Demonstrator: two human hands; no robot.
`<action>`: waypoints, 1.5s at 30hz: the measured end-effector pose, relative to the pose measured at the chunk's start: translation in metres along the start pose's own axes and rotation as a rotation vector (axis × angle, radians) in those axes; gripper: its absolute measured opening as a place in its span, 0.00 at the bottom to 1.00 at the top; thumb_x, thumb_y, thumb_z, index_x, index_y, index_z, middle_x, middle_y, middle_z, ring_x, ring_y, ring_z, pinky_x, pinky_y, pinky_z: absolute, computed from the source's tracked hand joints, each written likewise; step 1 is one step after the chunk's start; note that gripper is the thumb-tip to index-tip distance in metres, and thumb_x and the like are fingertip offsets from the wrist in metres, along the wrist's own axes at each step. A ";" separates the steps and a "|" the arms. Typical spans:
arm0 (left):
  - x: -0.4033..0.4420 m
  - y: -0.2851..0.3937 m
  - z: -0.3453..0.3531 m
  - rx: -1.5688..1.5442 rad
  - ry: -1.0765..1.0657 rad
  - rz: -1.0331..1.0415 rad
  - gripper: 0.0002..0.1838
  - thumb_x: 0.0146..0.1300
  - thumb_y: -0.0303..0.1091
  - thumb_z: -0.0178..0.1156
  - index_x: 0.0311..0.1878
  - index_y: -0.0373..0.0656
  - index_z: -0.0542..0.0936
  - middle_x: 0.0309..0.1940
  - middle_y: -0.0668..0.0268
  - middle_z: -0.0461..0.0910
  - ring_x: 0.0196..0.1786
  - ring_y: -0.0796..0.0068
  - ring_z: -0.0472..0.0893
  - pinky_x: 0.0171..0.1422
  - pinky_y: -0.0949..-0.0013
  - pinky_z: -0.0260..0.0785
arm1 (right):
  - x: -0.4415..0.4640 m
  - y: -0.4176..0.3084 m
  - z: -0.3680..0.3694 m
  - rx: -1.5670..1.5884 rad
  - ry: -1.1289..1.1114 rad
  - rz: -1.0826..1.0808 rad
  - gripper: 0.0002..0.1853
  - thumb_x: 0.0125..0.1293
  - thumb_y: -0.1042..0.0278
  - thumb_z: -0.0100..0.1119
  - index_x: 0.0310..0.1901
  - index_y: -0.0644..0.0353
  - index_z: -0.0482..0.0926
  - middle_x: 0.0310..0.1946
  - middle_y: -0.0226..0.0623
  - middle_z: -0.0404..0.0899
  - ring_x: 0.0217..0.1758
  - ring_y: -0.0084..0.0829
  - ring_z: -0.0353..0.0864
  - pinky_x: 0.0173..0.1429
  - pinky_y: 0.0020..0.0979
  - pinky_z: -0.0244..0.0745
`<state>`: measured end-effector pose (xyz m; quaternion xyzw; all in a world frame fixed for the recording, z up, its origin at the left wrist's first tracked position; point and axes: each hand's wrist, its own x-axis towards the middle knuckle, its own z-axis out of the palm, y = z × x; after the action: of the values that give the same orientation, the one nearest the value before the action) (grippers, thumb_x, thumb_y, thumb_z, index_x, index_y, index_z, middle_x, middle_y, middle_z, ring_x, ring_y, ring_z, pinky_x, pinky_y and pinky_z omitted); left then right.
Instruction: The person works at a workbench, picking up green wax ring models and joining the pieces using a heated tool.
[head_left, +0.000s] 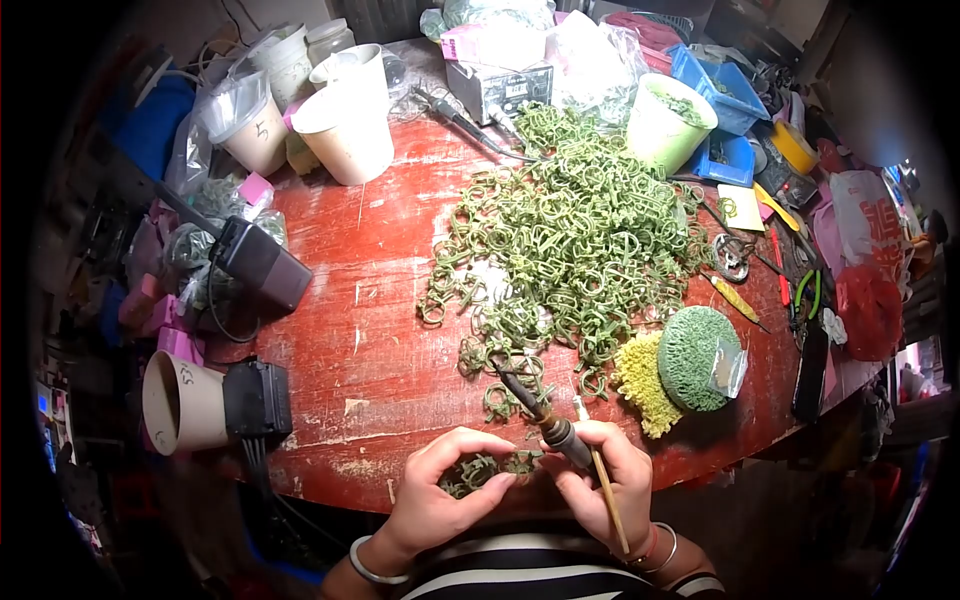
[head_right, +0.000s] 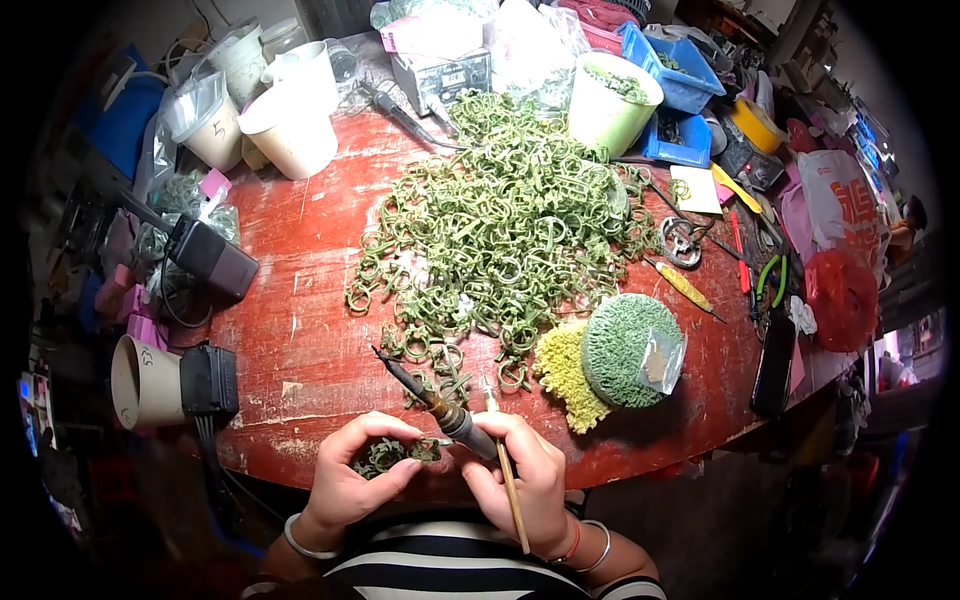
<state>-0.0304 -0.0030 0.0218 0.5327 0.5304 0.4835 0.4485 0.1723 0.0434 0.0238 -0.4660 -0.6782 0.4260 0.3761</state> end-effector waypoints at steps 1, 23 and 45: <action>0.000 0.000 0.000 -0.001 -0.001 0.003 0.15 0.59 0.22 0.73 0.50 0.36 0.84 0.45 0.60 0.86 0.49 0.69 0.86 0.56 0.68 0.77 | 0.000 -0.001 0.000 -0.001 0.001 0.001 0.15 0.59 0.81 0.74 0.47 0.63 0.81 0.31 0.30 0.86 0.28 0.13 0.77 0.31 0.20 0.70; -0.060 0.029 -0.246 1.204 1.085 -0.068 0.13 0.76 0.36 0.63 0.57 0.40 0.81 0.51 0.60 0.84 0.52 0.70 0.82 0.57 0.65 0.76 | -0.024 0.014 -0.020 -0.111 0.126 -0.039 0.13 0.56 0.81 0.74 0.42 0.63 0.81 0.27 0.37 0.80 0.25 0.29 0.78 0.32 0.28 0.73; -0.019 0.074 -0.073 1.057 0.377 0.231 0.12 0.61 0.23 0.68 0.49 0.39 0.85 0.46 0.52 0.83 0.48 0.57 0.82 0.57 0.61 0.76 | -0.023 0.010 -0.018 -0.083 0.086 -0.019 0.12 0.57 0.80 0.74 0.41 0.63 0.82 0.27 0.35 0.80 0.23 0.26 0.75 0.29 0.26 0.70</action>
<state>-0.0920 -0.0272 0.1042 0.6437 0.7093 0.2849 -0.0369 0.1979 0.0275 0.0182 -0.4927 -0.6828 0.3734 0.3893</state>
